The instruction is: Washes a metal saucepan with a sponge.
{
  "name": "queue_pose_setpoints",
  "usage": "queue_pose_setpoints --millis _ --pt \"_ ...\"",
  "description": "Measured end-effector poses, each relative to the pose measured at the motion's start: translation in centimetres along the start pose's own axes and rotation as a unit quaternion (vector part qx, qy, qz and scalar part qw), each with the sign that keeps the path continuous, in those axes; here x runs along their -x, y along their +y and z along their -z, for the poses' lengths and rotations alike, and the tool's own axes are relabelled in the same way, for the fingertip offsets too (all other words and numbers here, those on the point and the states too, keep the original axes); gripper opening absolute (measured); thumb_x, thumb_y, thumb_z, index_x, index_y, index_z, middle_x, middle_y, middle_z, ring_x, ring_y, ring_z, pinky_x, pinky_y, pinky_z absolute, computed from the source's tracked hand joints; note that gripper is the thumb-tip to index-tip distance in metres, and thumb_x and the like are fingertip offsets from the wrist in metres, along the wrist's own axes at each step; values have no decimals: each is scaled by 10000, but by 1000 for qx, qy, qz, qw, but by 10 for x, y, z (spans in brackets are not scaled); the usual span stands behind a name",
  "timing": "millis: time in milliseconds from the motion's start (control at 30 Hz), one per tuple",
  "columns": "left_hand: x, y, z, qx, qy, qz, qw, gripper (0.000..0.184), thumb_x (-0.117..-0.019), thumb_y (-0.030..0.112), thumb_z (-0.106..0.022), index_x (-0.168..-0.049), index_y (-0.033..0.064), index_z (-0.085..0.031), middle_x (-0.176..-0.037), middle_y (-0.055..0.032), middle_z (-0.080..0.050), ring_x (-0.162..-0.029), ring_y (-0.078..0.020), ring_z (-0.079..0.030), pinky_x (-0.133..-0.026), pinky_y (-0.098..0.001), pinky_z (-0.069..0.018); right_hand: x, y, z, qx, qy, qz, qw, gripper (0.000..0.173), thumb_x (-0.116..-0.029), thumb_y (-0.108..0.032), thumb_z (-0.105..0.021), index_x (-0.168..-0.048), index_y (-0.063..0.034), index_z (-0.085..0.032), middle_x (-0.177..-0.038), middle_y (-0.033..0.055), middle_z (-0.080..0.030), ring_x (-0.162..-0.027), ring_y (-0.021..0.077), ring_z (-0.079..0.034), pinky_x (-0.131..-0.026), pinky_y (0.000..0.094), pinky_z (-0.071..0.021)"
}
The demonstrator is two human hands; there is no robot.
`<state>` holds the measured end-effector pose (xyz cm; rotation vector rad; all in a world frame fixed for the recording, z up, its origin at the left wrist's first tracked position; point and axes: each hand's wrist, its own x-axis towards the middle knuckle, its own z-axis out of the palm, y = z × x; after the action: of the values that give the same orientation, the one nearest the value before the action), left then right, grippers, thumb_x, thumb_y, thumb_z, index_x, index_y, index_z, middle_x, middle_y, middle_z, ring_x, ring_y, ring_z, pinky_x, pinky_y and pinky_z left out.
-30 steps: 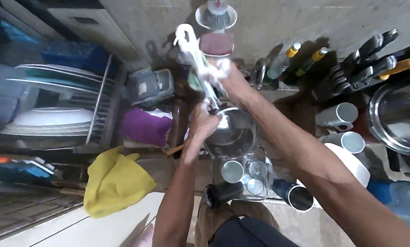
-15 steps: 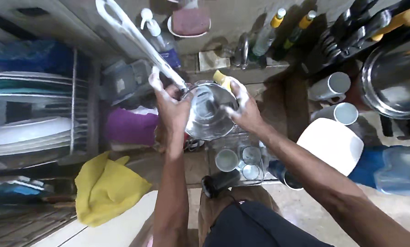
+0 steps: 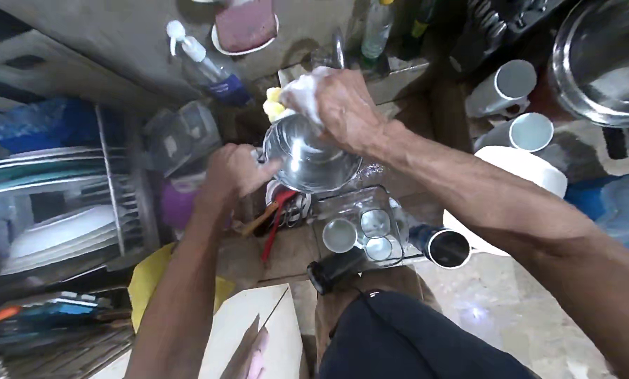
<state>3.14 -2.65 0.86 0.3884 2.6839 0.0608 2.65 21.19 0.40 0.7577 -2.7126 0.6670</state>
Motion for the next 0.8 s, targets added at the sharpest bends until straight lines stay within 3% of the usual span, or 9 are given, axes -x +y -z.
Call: queue_pose_setpoints --millis 133,267,300,367,467,500,567,667,800 --pt "3 20 -14 163 -7 70 984 459 -973 418 -612 -1003 -34 -687 -1014 -261 -685 -1038 -437 -660 -900 -679 -484 -22 17 14 -62 -27 73 995 264 -1031 -287 -544 -1144 -150 -740 -1041 107 -736 -1002 304 -708 -852 539 -549" --pt "5 26 -30 301 71 115 944 429 -996 360 -600 -1215 -5 -650 -1169 -223 -676 -1150 -351 -638 -1001 -615 -475 -34 24 37 -223 -34 -2 974 367 -1001 -436 -621 -1200 -152 -744 -1091 15 -743 -1003 126 -691 -947 388 -548" --pt "6 27 -33 339 83 131 928 445 -993 352 -604 -1266 0 -625 -1196 -215 -666 -1150 -330 -636 -996 -596 -482 -33 25 43 -262 -36 -20 964 360 -1015 -423 -596 -1199 -148 -739 -1121 7 -733 -1029 100 -677 -965 361 -539" --pt "10 32 -46 439 116 160 876 459 -969 367 -628 -1321 75 -584 -1112 -112 -676 -946 -190 -660 -812 -445 -558 -26 25 47 -291 -14 -26 956 391 -1038 -423 -519 -1207 -140 -731 -1223 16 -708 -1129 99 -648 -1017 369 -506" --pt "25 51 -60 642 139 131 743 304 -1017 325 -588 -1283 185 -548 -888 11 -593 -648 -60 -539 -558 -235 -486 -5 8 42 -277 105 -34 955 439 -1056 -379 -484 -1338 -105 -678 -1378 73 -644 -1311 180 -569 -1135 454 -426" --pt "24 60 -60 699 137 115 692 194 -1048 331 -527 -1185 199 -565 -791 34 -551 -571 -49 -490 -509 -213 -453 5 -1 33 -263 151 -28 952 448 -1053 -332 -504 -1385 -64 -639 -1425 116 -612 -1370 232 -529 -1169 484 -394" --pt "13 70 -57 769 117 96 621 309 -1088 444 -398 -1006 208 -578 -665 49 -491 -484 -57 -425 -458 -213 -411 23 -19 8 -237 218 2 947 487 -1039 -316 -506 -1418 -26 -599 -1505 180 -539 -1473 345 -409 -1225 545 -311" --pt "-10 84 -48 782 149 110 595 376 -1109 462 -315 -1068 203 -585 -754 61 -564 -565 -42 -507 -517 -224 -480 17 -24 4 -197 243 44 949 440 -1042 -283 -465 -1382 -64 -635 -1493 153 -562 -1496 394 -355 -1226 611 -232" --pt "-15 82 -53 764 187 78 613 195 -1084 259 -397 -1077 156 -563 -770 44 -556 -595 -61 -501 -570 -241 -478 -54 -15 61 -116 155 96 976 337 -1061 -274 -481 -1237 -132 -732 -1267 38 -715 -1281 240 -604 -1129 523 -404"
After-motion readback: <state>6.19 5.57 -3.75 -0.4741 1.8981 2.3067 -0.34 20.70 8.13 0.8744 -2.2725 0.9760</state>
